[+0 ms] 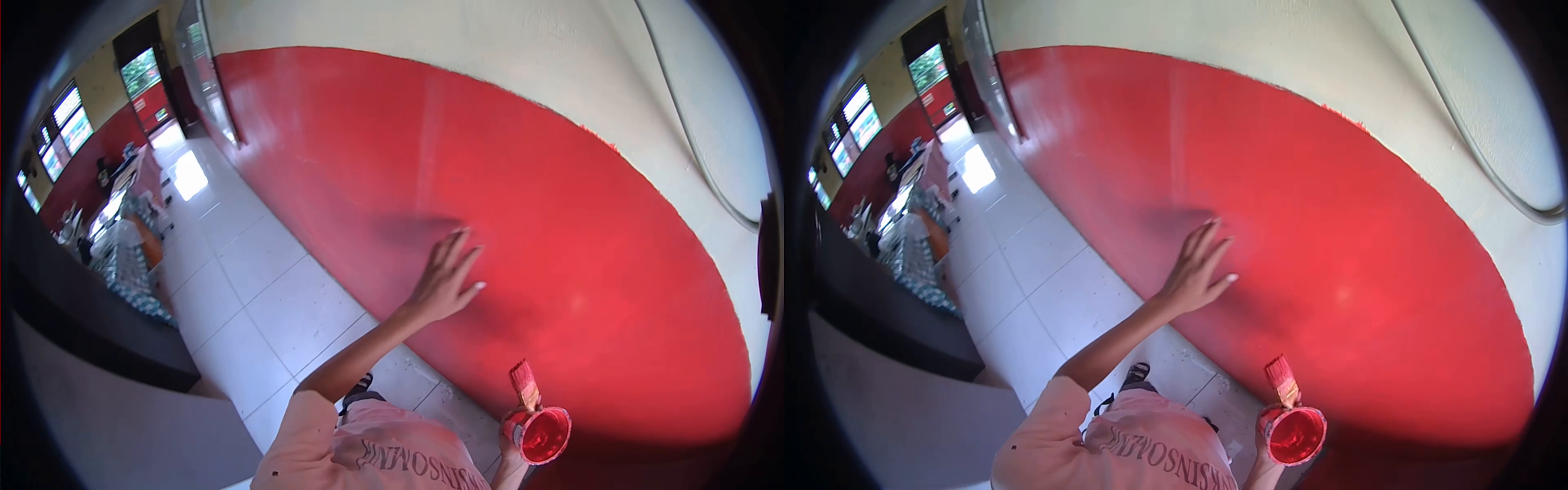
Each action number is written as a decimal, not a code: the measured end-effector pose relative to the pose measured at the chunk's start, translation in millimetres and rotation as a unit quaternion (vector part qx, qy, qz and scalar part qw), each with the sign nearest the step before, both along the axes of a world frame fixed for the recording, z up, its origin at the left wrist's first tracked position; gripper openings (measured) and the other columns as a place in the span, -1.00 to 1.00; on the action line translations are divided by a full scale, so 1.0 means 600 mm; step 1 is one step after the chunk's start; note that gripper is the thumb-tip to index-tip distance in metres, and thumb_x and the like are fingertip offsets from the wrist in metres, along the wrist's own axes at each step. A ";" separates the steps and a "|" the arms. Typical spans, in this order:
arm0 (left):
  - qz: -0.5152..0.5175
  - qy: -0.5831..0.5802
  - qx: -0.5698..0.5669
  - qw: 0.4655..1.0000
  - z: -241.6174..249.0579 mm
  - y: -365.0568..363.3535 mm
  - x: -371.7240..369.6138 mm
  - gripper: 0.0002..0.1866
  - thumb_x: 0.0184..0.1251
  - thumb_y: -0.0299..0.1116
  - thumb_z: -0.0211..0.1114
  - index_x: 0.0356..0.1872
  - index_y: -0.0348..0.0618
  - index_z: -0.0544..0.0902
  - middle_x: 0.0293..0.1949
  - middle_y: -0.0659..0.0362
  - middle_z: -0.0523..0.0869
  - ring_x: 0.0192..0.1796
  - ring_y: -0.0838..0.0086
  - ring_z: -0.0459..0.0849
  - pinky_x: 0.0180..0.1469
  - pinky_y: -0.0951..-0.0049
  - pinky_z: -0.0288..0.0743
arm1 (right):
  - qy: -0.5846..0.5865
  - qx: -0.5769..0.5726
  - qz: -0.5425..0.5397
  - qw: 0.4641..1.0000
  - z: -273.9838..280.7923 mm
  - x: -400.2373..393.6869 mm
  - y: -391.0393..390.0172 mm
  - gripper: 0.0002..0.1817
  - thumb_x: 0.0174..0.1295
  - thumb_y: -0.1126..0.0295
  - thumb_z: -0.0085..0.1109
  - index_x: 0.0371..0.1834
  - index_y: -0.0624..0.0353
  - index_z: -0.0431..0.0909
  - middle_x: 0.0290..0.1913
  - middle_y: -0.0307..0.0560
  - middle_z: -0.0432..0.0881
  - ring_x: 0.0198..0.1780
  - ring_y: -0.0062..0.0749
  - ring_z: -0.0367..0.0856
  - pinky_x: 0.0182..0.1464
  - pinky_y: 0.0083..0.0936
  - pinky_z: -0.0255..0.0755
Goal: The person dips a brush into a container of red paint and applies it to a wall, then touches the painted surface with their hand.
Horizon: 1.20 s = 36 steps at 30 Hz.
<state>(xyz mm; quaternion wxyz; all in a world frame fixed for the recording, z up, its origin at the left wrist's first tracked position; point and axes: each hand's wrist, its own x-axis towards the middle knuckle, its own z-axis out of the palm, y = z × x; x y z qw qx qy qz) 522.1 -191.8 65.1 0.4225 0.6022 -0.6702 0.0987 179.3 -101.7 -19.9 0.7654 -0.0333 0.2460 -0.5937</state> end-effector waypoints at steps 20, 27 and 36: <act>0.204 0.085 -0.278 0.935 0.185 -0.235 0.374 -0.16 0.40 0.17 -0.08 0.50 -0.12 -0.12 0.51 -0.17 -0.23 0.52 -0.18 -0.28 0.41 -0.30 -0.37 | 0.004 -0.011 -0.248 0.969 -0.004 0.321 0.078 -0.60 0.27 0.20 0.04 0.16 0.00 0.45 -0.03 -0.19 0.64 -0.01 -0.34 0.60 0.06 -0.33 0.46; -0.140 -0.334 -0.198 0.911 0.173 -0.215 0.278 -0.05 0.12 0.33 0.16 0.47 0.10 0.10 0.52 0.28 0.01 0.54 0.20 -0.06 0.37 -0.32 -0.18 | 0.039 -0.078 -0.223 0.971 0.027 0.348 0.043 -0.68 0.26 0.16 0.05 0.01 0.00 0.57 -0.11 -0.22 0.68 -0.05 -0.35 0.63 0.03 -0.29 0.49; -0.159 -0.268 -0.197 0.930 0.197 -0.217 0.191 -0.16 0.23 0.20 0.12 0.43 -0.06 0.17 0.49 0.09 0.08 0.51 0.15 0.04 0.34 -0.28 0.02 | -0.080 0.027 -0.272 0.958 0.016 0.365 0.055 -0.66 0.25 0.15 0.07 0.04 -0.04 0.56 -0.07 -0.21 0.69 -0.05 -0.33 0.64 0.01 -0.29 0.49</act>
